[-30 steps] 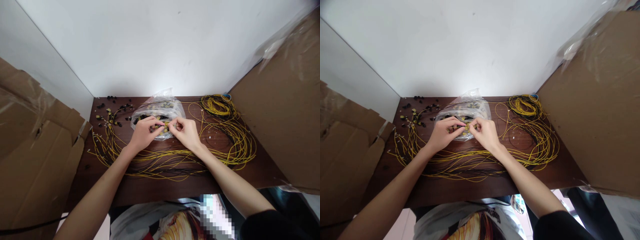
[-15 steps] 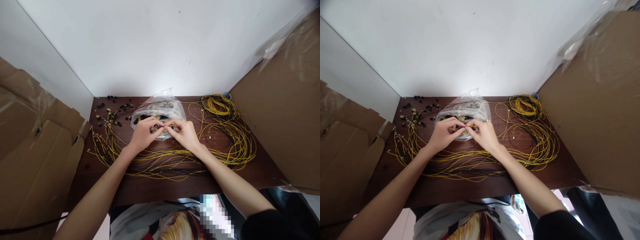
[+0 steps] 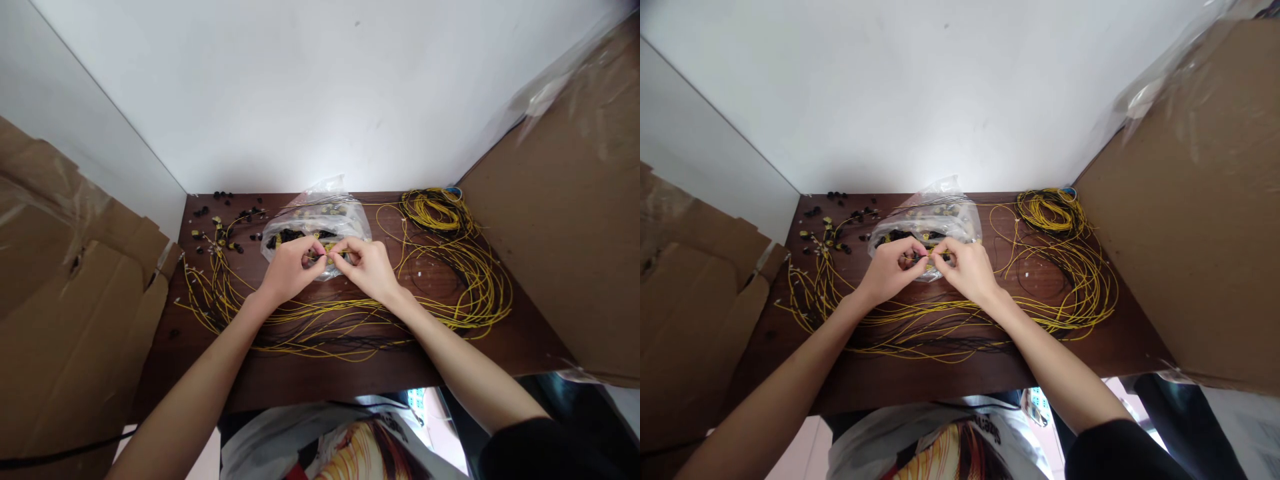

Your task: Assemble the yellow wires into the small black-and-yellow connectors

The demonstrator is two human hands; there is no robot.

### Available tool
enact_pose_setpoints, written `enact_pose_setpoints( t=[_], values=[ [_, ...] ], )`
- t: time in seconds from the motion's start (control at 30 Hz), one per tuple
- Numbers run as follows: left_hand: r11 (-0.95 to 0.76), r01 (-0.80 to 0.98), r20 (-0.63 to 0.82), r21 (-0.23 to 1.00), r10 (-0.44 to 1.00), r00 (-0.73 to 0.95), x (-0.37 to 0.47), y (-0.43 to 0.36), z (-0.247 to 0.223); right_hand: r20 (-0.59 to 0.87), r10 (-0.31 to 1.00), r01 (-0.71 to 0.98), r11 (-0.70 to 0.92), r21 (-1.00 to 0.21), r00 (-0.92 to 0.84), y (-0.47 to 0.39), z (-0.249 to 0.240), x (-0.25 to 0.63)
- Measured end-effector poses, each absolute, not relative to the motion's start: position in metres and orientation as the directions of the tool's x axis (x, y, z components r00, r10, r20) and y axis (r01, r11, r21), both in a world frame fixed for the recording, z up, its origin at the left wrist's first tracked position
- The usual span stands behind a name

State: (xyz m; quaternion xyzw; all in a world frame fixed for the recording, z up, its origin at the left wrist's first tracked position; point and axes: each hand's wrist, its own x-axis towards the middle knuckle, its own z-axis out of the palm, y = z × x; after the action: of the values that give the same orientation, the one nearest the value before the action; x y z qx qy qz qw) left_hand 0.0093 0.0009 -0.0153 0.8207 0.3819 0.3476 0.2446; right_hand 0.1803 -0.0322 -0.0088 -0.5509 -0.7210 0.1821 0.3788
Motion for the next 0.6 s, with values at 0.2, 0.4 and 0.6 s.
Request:
enact_pose_setpoints(
  t=[0.2, 0.4, 0.6],
  values=[
    [-0.592, 0.455, 0.391, 0.665, 0.796, 0.463, 0.0084, 0.0018, -0.0148, 0.354, 0.933, 0.652, 0.305, -0.695, -0.058, -0.0302, -0.0083, 0.1829],
    [-0.614, 0.460, 0.406, 0.642, 0.781, 0.475, 0.0075, 0.0028, -0.0142, 0.361, 0.930, 0.662, 0.317, -0.679, -0.074, -0.0294, -0.0096, 0.1841],
    [-0.625, 0.441, 0.405, 0.645, 0.768, 0.496, 0.0074, 0.0028, -0.0162, 0.364, 0.923, 0.672, 0.350, -0.653, -0.127, -0.0288, -0.0112, 0.1844]
  ],
)
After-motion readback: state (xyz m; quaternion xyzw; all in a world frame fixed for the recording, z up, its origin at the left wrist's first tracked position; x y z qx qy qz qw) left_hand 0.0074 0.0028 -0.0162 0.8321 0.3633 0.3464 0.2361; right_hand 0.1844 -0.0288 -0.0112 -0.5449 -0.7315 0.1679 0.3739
